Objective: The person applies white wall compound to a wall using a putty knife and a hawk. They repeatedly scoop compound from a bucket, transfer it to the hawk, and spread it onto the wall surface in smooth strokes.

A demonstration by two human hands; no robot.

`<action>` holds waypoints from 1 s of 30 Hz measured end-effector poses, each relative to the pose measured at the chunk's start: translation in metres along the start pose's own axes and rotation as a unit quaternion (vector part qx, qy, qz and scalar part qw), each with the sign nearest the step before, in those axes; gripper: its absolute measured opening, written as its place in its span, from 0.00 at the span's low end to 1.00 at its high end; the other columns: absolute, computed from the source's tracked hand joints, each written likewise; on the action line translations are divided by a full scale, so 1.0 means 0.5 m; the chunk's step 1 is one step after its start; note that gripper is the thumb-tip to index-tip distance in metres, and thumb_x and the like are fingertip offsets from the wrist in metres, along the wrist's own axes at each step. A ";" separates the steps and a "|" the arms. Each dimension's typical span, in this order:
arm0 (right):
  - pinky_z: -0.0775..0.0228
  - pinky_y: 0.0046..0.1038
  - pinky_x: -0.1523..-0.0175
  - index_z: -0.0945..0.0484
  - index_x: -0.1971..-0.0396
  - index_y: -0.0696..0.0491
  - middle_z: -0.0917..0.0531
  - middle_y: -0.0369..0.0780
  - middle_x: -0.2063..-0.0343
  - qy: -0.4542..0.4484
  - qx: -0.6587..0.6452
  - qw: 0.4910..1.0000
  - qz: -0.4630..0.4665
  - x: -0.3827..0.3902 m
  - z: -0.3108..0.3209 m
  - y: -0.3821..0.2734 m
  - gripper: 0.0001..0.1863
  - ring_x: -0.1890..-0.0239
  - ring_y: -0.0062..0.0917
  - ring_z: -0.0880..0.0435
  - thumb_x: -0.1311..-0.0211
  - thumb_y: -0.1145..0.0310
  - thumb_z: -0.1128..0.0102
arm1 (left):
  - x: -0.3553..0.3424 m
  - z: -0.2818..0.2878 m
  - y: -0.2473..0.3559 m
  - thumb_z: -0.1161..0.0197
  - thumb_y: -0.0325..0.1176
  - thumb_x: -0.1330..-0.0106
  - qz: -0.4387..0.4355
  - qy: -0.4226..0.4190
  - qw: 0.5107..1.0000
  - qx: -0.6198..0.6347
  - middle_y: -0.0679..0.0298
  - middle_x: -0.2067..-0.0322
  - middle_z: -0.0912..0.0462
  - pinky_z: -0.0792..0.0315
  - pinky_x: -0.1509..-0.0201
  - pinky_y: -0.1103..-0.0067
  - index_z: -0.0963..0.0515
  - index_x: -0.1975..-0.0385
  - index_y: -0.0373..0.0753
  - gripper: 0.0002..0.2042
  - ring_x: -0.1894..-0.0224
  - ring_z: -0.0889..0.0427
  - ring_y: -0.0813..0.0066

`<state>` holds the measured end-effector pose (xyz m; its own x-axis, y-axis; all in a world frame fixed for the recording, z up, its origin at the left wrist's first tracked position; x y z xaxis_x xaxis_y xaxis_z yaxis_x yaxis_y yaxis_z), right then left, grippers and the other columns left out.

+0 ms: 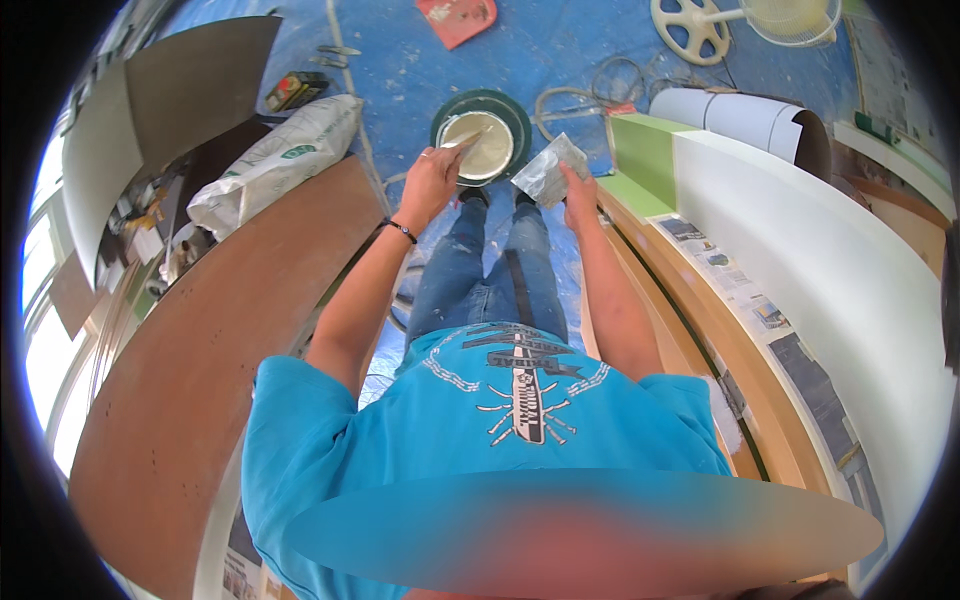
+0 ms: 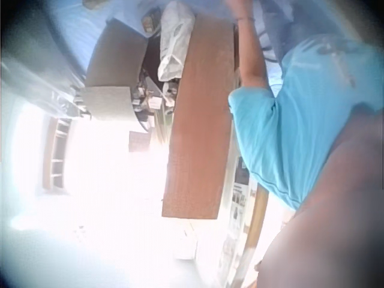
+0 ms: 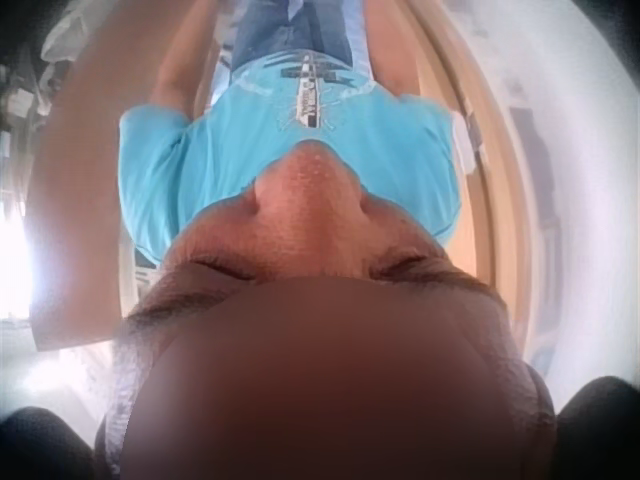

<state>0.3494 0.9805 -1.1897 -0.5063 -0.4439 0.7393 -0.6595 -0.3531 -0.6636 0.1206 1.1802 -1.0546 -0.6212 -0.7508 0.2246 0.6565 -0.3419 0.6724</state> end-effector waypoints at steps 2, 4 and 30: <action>0.25 0.29 0.52 0.18 0.51 0.59 0.14 0.38 0.58 -0.046 0.020 0.999 -0.003 -0.017 -0.041 -0.015 0.18 0.57 0.23 0.16 0.35 0.63 0.30 | 0.018 0.057 0.055 0.43 0.32 0.26 -0.007 0.026 1.000 -0.015 0.54 0.58 0.14 0.26 0.49 0.63 0.18 0.47 0.37 0.14 0.57 0.20 0.50; 0.25 0.29 0.54 0.17 0.53 0.58 0.14 0.37 0.60 -0.076 0.047 0.996 0.025 -0.035 -0.082 -0.051 0.18 0.59 0.22 0.17 0.34 0.61 0.30 | 0.036 0.113 0.108 0.43 0.32 0.26 -0.010 0.056 0.998 -0.020 0.54 0.58 0.14 0.26 0.48 0.65 0.18 0.47 0.37 0.14 0.56 0.20 0.51; 0.19 0.37 0.45 0.24 0.46 0.56 0.14 0.43 0.53 -0.566 -0.089 0.776 -0.263 0.784 -0.627 -0.298 0.17 0.52 0.32 0.12 0.25 0.60 0.46 | 0.634 0.531 0.545 0.38 0.22 0.33 -0.189 0.446 0.870 -0.091 0.49 0.42 0.19 0.31 0.30 0.50 0.20 0.45 0.41 0.17 0.35 0.24 0.41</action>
Point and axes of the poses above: each hand's wrist, its own x-axis away from the middle knuckle, its own z-axis out of the back of the hand, y = z × x, the point moved 10 cm from there along -x, towards the middle knuckle
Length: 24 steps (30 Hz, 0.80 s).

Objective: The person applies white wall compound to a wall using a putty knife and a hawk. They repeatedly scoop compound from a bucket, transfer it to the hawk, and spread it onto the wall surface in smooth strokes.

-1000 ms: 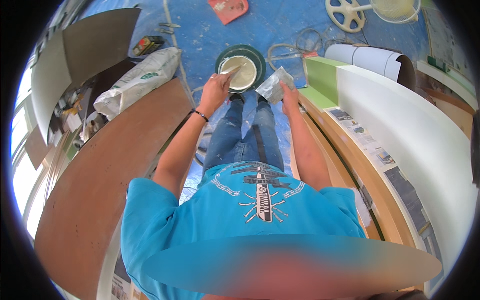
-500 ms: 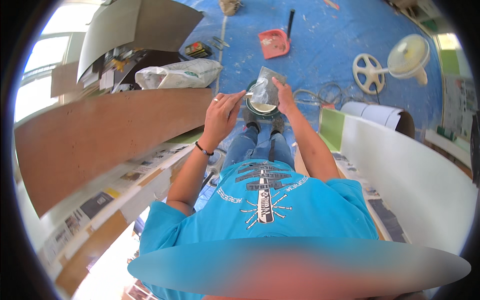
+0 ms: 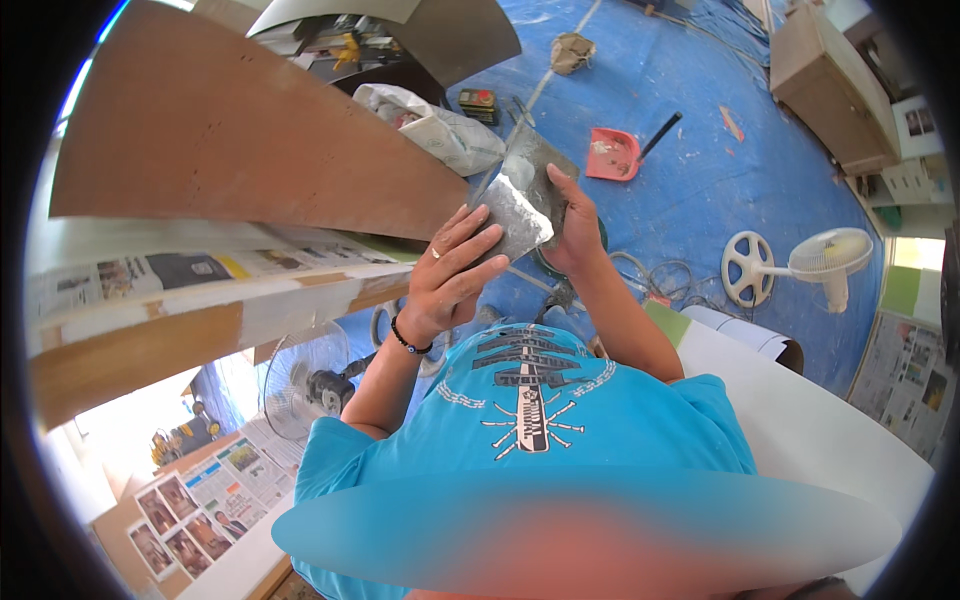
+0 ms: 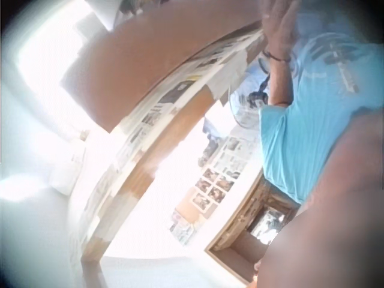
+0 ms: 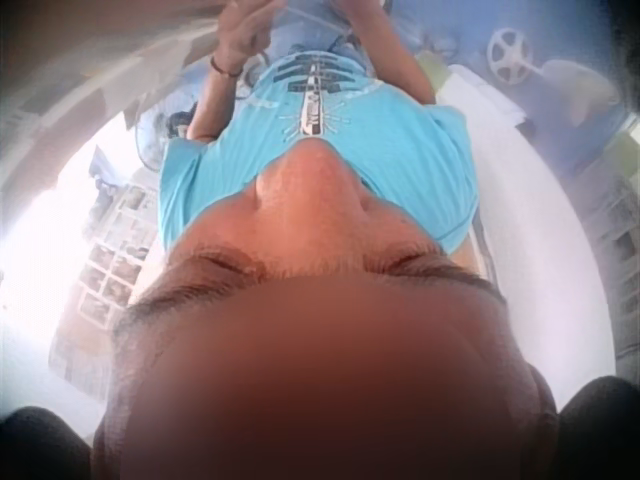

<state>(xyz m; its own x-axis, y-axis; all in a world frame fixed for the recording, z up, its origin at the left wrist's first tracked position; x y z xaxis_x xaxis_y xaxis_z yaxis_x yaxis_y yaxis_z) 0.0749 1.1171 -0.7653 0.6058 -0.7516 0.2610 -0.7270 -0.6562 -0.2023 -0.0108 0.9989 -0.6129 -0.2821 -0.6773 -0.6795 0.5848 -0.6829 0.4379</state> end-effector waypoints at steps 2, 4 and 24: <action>0.19 0.37 0.44 0.24 0.45 0.57 0.14 0.43 0.53 -0.001 0.002 1.000 -0.008 0.000 -0.039 0.038 0.18 0.52 0.32 0.12 0.25 0.60 0.46 | 0.025 0.036 0.000 0.40 0.23 0.30 0.005 -0.010 1.000 -0.020 0.47 0.41 0.20 0.33 0.30 0.48 0.21 0.44 0.40 0.16 0.34 0.26 0.39; 0.19 0.38 0.44 0.24 0.45 0.57 0.14 0.43 0.52 0.004 0.008 1.000 -0.013 0.003 -0.069 0.079 0.18 0.51 0.32 0.12 0.25 0.60 0.45 | 0.053 0.083 -0.007 0.41 0.22 0.30 0.021 0.001 0.999 -0.027 0.49 0.41 0.20 0.33 0.29 0.48 0.20 0.44 0.41 0.16 0.34 0.26 0.39; 0.21 0.38 0.42 0.22 0.46 0.53 0.14 0.38 0.50 0.001 0.068 0.988 0.140 0.060 -0.212 0.189 0.16 0.49 0.31 0.14 0.28 0.62 0.41 | 0.295 0.319 -0.139 0.51 0.31 0.19 0.295 0.454 0.740 0.399 0.56 0.45 0.19 0.15 0.44 0.59 0.36 0.34 0.37 0.17 0.44 0.16 0.63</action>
Point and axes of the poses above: each hand's wrist, its own x-axis away from the middle knuckle, its own z-axis out of the back of the hand, y = z × x, the point moved 10 cm from there along -x, towards the middle knuckle
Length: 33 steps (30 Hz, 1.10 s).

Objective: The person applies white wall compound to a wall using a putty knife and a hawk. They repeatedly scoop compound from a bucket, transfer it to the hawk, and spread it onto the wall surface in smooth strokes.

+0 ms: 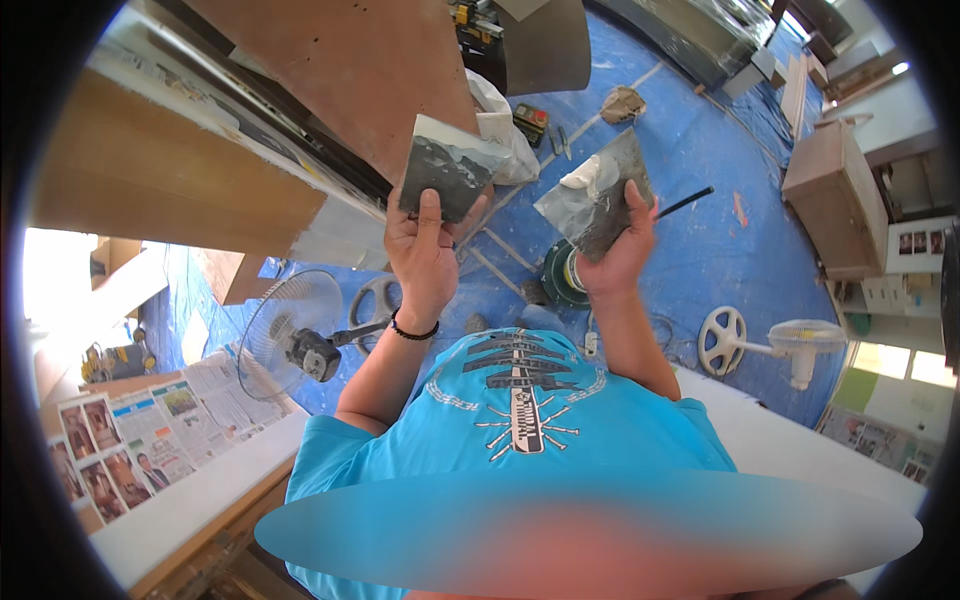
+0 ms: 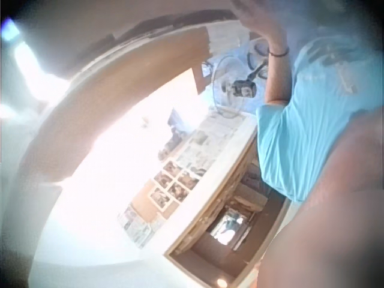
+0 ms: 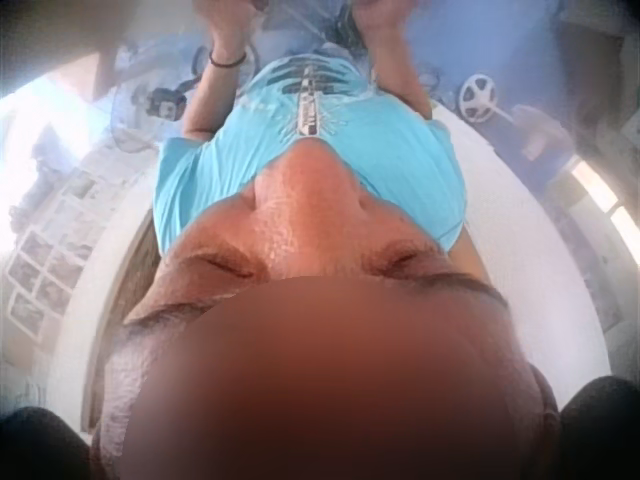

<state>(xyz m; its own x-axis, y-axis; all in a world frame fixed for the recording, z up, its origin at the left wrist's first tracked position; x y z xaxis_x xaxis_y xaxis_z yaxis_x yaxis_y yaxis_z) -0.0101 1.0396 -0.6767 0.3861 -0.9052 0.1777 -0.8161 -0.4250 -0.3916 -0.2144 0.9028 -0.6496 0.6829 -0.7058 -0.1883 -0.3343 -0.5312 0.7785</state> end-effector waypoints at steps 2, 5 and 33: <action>0.20 0.39 0.44 0.23 0.46 0.52 0.16 0.37 0.49 -0.013 0.014 1.000 0.017 -0.008 -0.019 0.010 0.15 0.49 0.31 0.15 0.28 0.63 0.41 | -0.005 -0.028 0.008 0.49 0.31 0.20 -0.008 0.000 1.000 0.015 0.56 0.46 0.19 0.15 0.43 0.59 0.35 0.36 0.36 0.16 0.44 0.16 0.63; 0.22 0.38 0.41 0.23 0.45 0.52 0.16 0.37 0.49 -0.027 -0.006 0.998 -0.057 -0.025 -0.035 0.048 0.16 0.47 0.30 0.16 0.28 0.62 0.41 | -0.006 -0.056 0.022 0.47 0.30 0.21 -0.030 0.030 0.999 0.015 0.56 0.47 0.20 0.16 0.43 0.60 0.34 0.39 0.36 0.14 0.46 0.16 0.64; 0.18 0.30 0.52 0.19 0.50 0.53 0.13 0.36 0.59 -0.093 0.039 0.995 0.004 -0.157 -0.042 -0.105 0.14 0.59 0.21 0.12 0.34 0.69 0.32 | 0.031 -0.142 -0.056 0.42 0.29 0.23 0.045 -0.074 0.893 -0.441 0.62 0.58 0.17 0.21 0.64 0.80 0.23 0.48 0.29 0.11 0.63 0.18 0.79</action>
Point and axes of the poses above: each hand's wrist, its own x-axis away from the middle knuckle, its own z-axis out of the back of the hand, y = z × x, the point moved 10 cm from there along -x, towards the middle knuckle
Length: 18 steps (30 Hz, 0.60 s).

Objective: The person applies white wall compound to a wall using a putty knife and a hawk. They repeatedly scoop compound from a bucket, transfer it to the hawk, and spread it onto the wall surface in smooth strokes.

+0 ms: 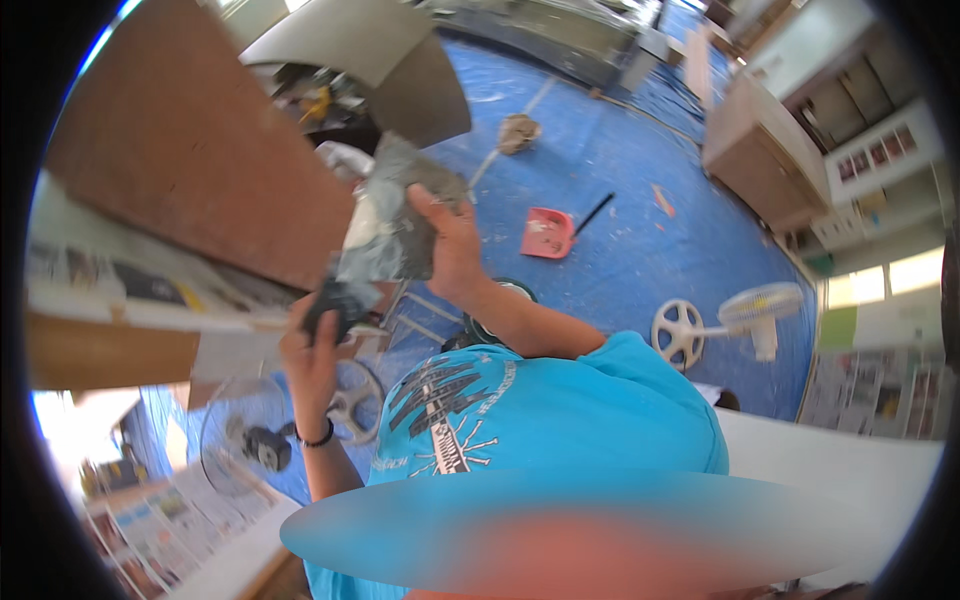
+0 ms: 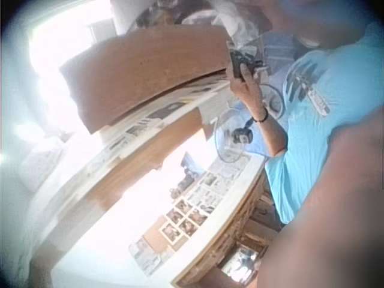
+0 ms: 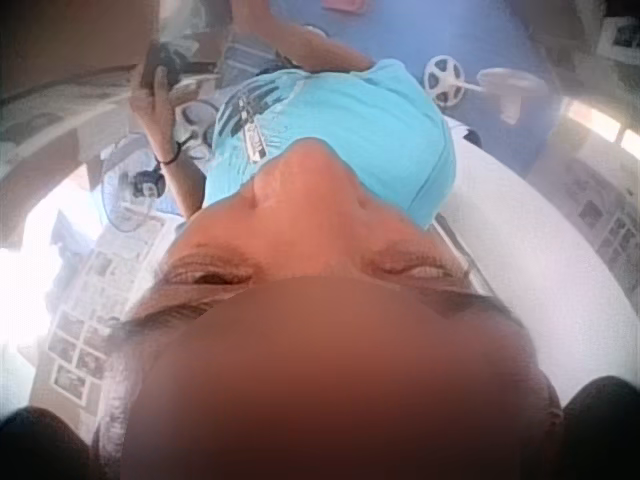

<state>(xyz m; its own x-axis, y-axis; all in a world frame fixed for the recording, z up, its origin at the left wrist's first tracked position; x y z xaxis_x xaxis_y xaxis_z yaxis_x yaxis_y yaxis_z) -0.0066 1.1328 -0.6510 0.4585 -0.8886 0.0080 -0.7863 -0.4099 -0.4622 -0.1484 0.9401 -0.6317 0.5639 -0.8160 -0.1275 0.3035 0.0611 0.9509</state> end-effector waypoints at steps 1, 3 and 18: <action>0.17 0.31 0.51 0.19 0.50 0.53 0.13 0.37 0.59 -0.002 -0.010 0.999 -0.038 -0.002 0.006 -0.001 0.14 0.59 0.23 0.12 0.33 0.68 0.33 | -0.004 0.021 0.007 0.42 0.30 0.23 -0.020 0.051 0.998 0.044 0.61 0.58 0.17 0.21 0.66 0.80 0.25 0.47 0.30 0.12 0.64 0.18 0.79; 0.16 0.35 0.49 0.20 0.50 0.54 0.12 0.38 0.58 -0.032 -0.044 0.989 -0.135 -0.001 -0.001 0.018 0.14 0.58 0.26 0.11 0.31 0.66 0.35 | -0.013 0.047 0.005 0.42 0.33 0.22 -0.035 0.097 0.984 0.146 0.61 0.58 0.17 0.22 0.70 0.81 0.27 0.45 0.31 0.14 0.65 0.17 0.78; 0.16 0.38 0.47 0.22 0.46 0.56 0.13 0.42 0.55 -0.136 0.047 0.974 -0.175 0.094 -0.034 0.046 0.19 0.56 0.32 0.11 0.31 0.60 0.39 | -0.093 -0.146 -0.043 0.43 0.43 0.22 0.162 -0.151 0.885 0.410 0.68 0.58 0.17 0.21 0.59 0.85 0.24 0.48 0.36 0.16 0.63 0.18 0.86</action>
<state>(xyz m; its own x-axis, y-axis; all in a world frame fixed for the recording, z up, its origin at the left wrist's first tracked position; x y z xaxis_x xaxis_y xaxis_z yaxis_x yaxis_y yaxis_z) -0.0104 1.0779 -0.6461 0.7938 -0.6062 -0.0492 -0.5272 -0.6455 -0.5526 -0.1254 1.0187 -0.6669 0.2514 -0.9556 0.1534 -0.5651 -0.0162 0.8249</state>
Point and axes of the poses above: each hand's wrist, its own x-axis away from the middle knuckle, its own z-axis out of the back of the hand, y = z × x, the point moved 10 cm from there along -x, towards the middle knuckle
